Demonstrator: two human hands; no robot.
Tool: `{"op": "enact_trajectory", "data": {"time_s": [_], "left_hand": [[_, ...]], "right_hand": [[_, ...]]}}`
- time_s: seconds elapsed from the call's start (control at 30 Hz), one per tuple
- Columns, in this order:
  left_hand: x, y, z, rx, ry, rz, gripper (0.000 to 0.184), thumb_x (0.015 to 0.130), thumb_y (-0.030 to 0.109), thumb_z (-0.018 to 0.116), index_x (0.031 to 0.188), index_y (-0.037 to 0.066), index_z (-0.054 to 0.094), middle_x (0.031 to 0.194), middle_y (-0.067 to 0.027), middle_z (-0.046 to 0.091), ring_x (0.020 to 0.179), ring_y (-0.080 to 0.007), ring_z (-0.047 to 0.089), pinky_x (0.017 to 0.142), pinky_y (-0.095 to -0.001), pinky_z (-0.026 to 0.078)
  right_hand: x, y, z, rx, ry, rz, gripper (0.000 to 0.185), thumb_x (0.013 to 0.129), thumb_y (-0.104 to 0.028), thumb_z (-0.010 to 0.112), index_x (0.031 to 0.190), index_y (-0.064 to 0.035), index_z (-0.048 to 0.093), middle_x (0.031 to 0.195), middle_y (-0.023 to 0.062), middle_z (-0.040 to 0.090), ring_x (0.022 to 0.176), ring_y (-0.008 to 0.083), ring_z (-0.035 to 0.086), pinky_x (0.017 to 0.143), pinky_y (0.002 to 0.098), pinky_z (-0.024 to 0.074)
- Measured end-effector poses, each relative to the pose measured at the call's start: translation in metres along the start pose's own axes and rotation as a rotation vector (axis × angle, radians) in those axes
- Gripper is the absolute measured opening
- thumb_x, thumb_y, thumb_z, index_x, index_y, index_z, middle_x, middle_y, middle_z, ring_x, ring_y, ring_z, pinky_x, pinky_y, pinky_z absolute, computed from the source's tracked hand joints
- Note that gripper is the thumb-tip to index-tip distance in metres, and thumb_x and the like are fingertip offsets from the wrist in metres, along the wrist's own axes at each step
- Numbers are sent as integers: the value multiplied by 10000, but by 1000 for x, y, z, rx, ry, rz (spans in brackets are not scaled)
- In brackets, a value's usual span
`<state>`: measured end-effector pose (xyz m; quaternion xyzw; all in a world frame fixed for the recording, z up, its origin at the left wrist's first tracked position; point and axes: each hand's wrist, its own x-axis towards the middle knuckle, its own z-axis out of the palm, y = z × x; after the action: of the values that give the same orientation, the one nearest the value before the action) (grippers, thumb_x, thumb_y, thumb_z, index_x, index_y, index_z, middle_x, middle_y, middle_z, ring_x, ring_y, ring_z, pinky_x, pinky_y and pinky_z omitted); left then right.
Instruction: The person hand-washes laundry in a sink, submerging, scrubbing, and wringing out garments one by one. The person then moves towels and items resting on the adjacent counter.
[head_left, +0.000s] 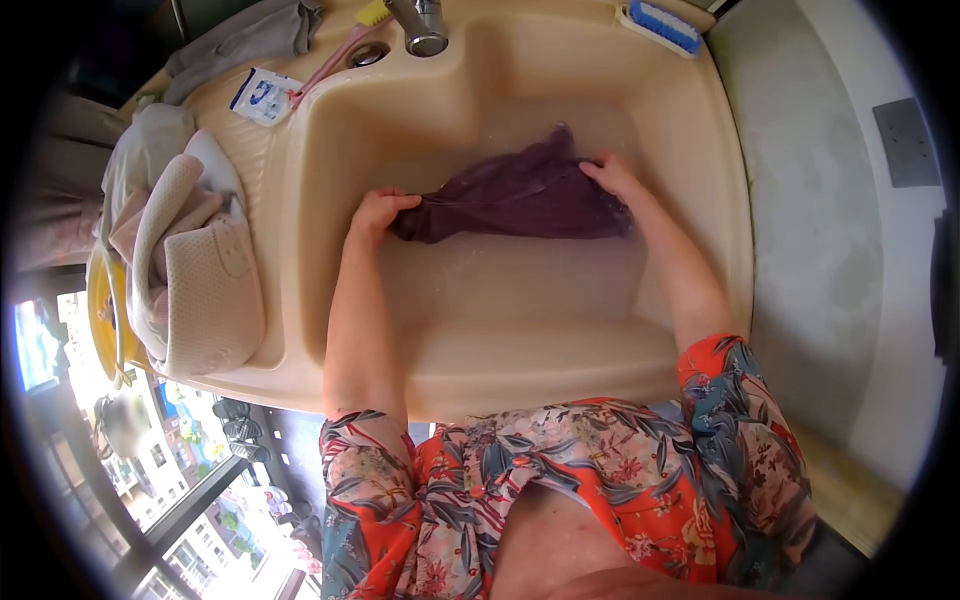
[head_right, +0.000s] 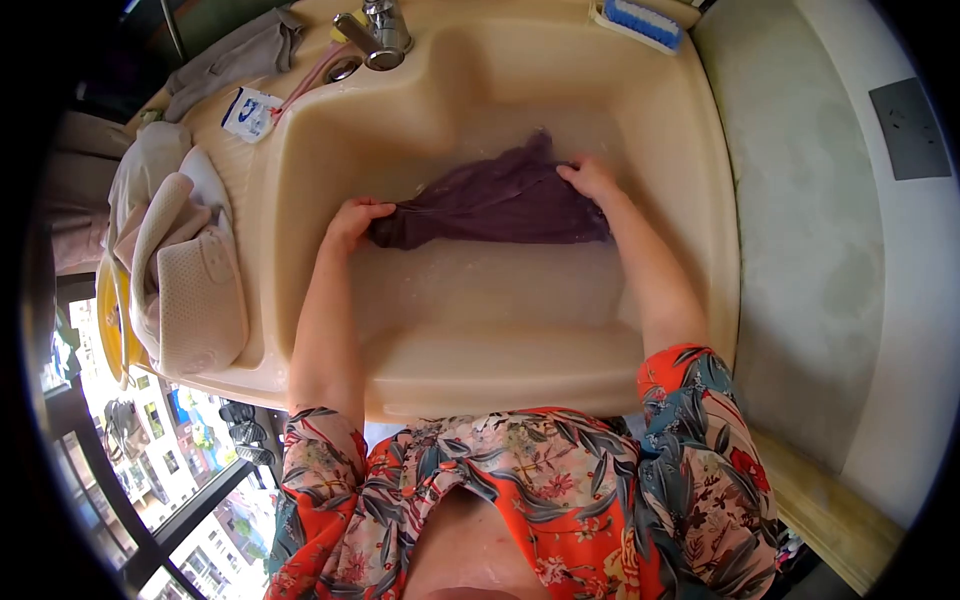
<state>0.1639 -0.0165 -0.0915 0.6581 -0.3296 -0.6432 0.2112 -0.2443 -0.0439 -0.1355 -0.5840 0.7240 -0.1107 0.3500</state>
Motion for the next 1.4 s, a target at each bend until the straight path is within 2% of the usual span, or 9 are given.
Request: {"op": "enact_trajectory", "data": {"time_s": [0.2,0.37,0.57,0.73,0.83,0.93,1.0,1.13,1.4], "left_hand": [[-3,-2,-8,0,20,103,260,634,143,721,859,57,624,747,-41,601,643,-132,550,565,-269,426],[17,-15,4,509,-110,77,302,629,113,692,912,44,612,763,-39,598,632,-118,537,546,-257,420],[-17,14,0,21,-133,-61,330,649,37,614,978,59,610,807,-62,610,743,-162,584,660,-288,471],[15,-14,0,497,96,196,299,644,28,575,938,30,630,888,-145,625,834,-249,603,716,-354,484],[25,-24,13,866,329,188,254,661,44,565,904,23,633,931,-184,611,894,-303,589,750,-368,480],[19,-22,21,926,447,112,215,677,69,566,876,28,635,935,-181,609,915,-320,578,769,-375,476],[14,-23,19,927,468,94,206,687,79,560,873,36,635,939,-171,610,921,-317,575,780,-376,471],[15,-22,16,868,474,190,227,697,70,528,901,55,628,961,-159,605,938,-310,567,802,-380,455],[12,-24,14,785,372,200,270,696,51,502,941,73,613,991,-148,597,946,-310,556,816,-375,442]], "right_hand": [[-1,-3,-21,555,-207,146,242,837,-207,549,982,-20,597,859,30,618,770,104,555,702,236,428],[25,13,-21,98,115,-64,198,766,-139,546,887,-7,631,784,60,619,735,135,559,671,259,435],[20,-56,-34,739,-52,18,105,748,-96,530,771,-14,592,618,32,532,541,122,475,520,250,383],[-43,-97,-122,1195,-501,-123,135,778,-124,520,893,-56,536,550,-32,420,446,46,364,380,204,260],[-46,-65,-93,495,-267,5,183,831,-229,533,907,-62,526,611,-41,453,463,32,377,398,189,286],[-23,-54,-45,419,-91,10,231,796,-206,568,943,-29,541,641,11,530,530,84,489,417,218,363],[7,-43,7,343,59,-275,353,774,-266,598,1011,-12,535,814,104,612,748,191,589,618,309,469],[-9,-92,47,-390,-195,-317,449,735,-359,617,1057,-53,547,949,161,602,928,295,562,795,394,434],[-28,-81,2,425,-236,-128,220,722,-112,655,926,-49,603,762,18,582,701,90,517,628,239,421]]}}
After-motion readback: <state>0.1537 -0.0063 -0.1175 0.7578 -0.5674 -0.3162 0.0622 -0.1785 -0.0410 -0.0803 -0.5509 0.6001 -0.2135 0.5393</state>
